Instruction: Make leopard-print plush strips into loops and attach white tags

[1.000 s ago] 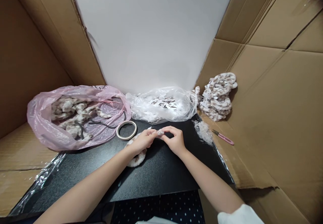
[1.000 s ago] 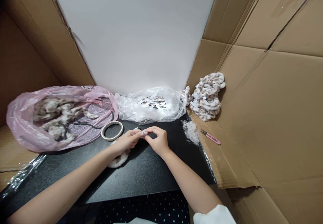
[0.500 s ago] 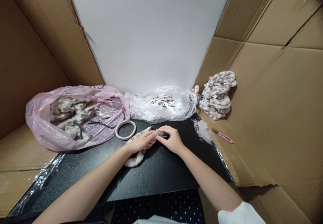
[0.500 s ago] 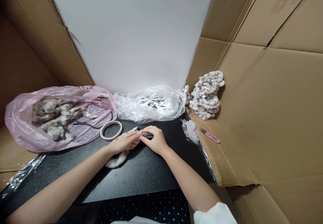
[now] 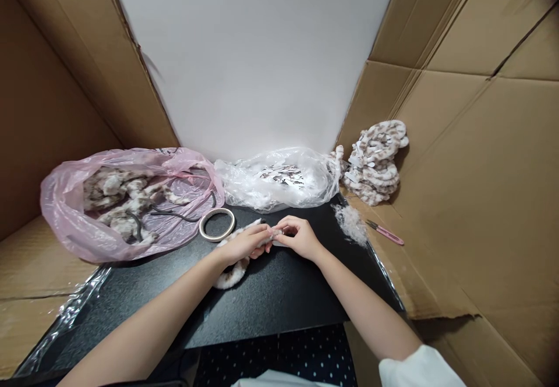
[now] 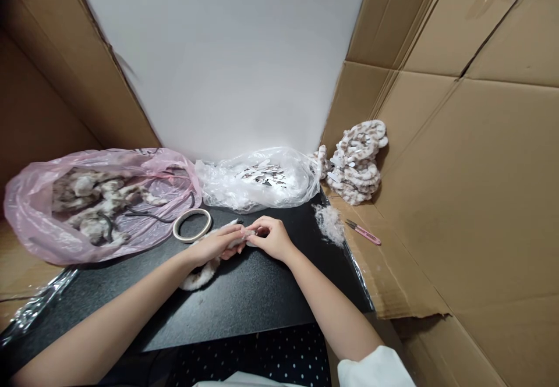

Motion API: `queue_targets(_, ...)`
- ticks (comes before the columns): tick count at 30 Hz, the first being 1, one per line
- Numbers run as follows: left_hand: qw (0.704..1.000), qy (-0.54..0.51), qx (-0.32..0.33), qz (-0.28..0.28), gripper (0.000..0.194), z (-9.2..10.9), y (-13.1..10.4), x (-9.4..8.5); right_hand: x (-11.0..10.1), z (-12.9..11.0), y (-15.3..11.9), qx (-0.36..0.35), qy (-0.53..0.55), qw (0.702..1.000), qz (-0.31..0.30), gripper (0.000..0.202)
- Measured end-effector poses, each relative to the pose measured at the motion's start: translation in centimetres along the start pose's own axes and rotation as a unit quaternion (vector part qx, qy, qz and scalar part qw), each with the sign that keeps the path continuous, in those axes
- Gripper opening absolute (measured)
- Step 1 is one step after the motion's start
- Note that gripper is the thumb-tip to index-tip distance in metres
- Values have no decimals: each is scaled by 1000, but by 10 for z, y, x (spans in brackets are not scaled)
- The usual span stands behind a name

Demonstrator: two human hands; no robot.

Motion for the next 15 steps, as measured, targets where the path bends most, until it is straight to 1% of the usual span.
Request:
queue_targets(3,1000,-3,18,10,40,3,-1,1,-3,4,0,10,5,1000,7,15)
queue_targets(8,996,-53,68,-22,44,7,2,6,-7,8,0,24,17,1000,9,14)
queue_targets(15,988,-122,65,-64,28,6,2,10,-11,9,2,39,32,999,-13,17)
Point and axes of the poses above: each hand's wrist, its own y-axis towards the middle knuckle, its own x-axis out of the palm, z = x × y, the point moved 6 cm from there along y, towards the middle knuckle, and after that the axes turned 12 degrees about -z, right-handed, at the moved point
